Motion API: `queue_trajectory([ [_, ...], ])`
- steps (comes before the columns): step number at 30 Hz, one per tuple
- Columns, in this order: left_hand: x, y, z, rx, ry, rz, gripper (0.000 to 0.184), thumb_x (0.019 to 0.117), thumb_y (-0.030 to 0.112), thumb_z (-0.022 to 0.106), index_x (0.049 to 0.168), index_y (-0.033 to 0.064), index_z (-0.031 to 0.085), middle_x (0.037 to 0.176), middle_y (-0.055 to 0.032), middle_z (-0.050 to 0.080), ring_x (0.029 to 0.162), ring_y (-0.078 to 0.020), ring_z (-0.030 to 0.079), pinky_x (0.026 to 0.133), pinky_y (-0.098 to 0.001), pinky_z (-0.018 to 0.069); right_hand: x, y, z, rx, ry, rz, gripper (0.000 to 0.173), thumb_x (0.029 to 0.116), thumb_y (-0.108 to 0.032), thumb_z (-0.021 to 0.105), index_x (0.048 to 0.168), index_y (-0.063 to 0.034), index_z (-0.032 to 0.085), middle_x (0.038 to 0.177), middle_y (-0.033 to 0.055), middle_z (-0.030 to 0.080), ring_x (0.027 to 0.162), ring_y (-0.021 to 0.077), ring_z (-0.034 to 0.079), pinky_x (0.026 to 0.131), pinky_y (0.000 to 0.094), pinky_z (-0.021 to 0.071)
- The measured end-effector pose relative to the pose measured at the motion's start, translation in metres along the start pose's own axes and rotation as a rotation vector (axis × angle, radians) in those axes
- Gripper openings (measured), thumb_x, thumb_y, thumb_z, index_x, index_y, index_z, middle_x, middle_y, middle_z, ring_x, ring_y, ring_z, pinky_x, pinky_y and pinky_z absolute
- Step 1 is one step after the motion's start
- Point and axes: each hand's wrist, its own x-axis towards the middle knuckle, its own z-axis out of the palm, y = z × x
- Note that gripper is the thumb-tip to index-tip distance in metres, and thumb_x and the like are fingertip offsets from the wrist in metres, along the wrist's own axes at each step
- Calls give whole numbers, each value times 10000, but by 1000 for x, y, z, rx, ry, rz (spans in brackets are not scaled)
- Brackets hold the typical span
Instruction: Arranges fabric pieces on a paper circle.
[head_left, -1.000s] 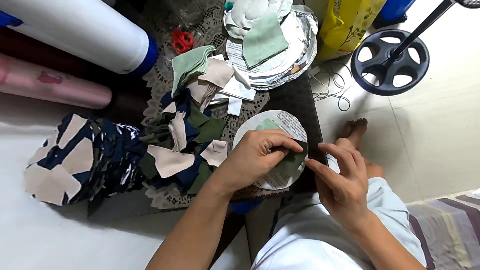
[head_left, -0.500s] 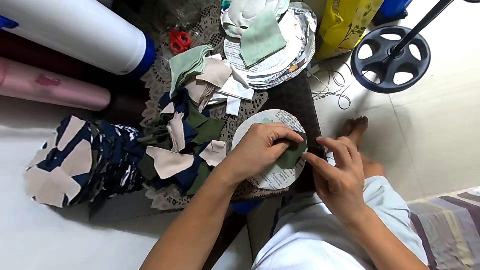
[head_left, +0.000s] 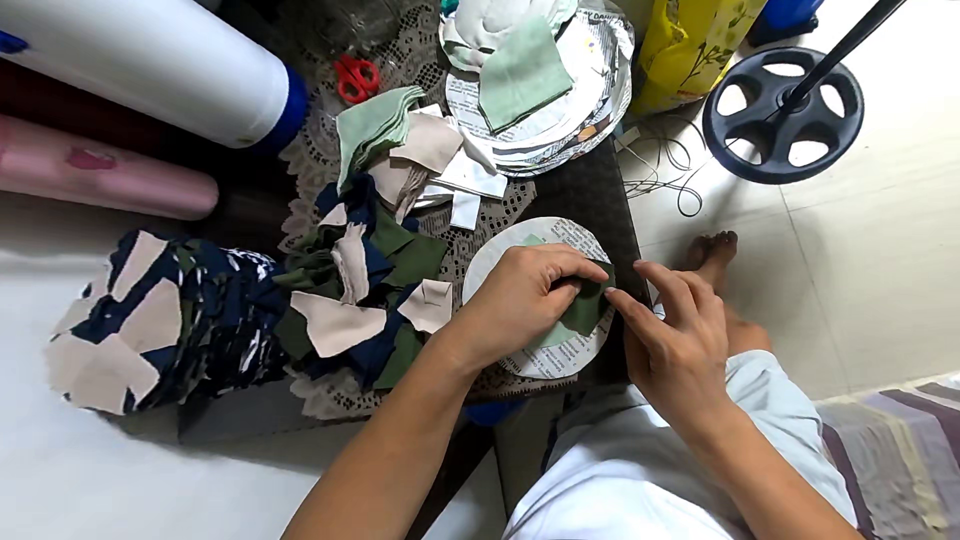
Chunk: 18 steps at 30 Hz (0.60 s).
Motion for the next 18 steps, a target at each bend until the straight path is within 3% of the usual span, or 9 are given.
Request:
queue_trajectory([
  [13,-4,3,8,291,105,27,235,937,60,647,1130,100,775,1181,-66,700,1014,-135,691,848,-297,585,5,-2,-3,-16,-40,16,269,930,-95,575,1014,-195,810,1268,145,683,1118,352,622,835,469,478],
  [18,-5,2,9,323,120,17,250,934,65,658,1147,129,772,1178,-61,672,941,-130,678,770,-291,583,7,-3,-3,-23,-55,26,273,931,-97,572,1015,-204,809,1271,140,680,1115,350,623,836,472,478],
])
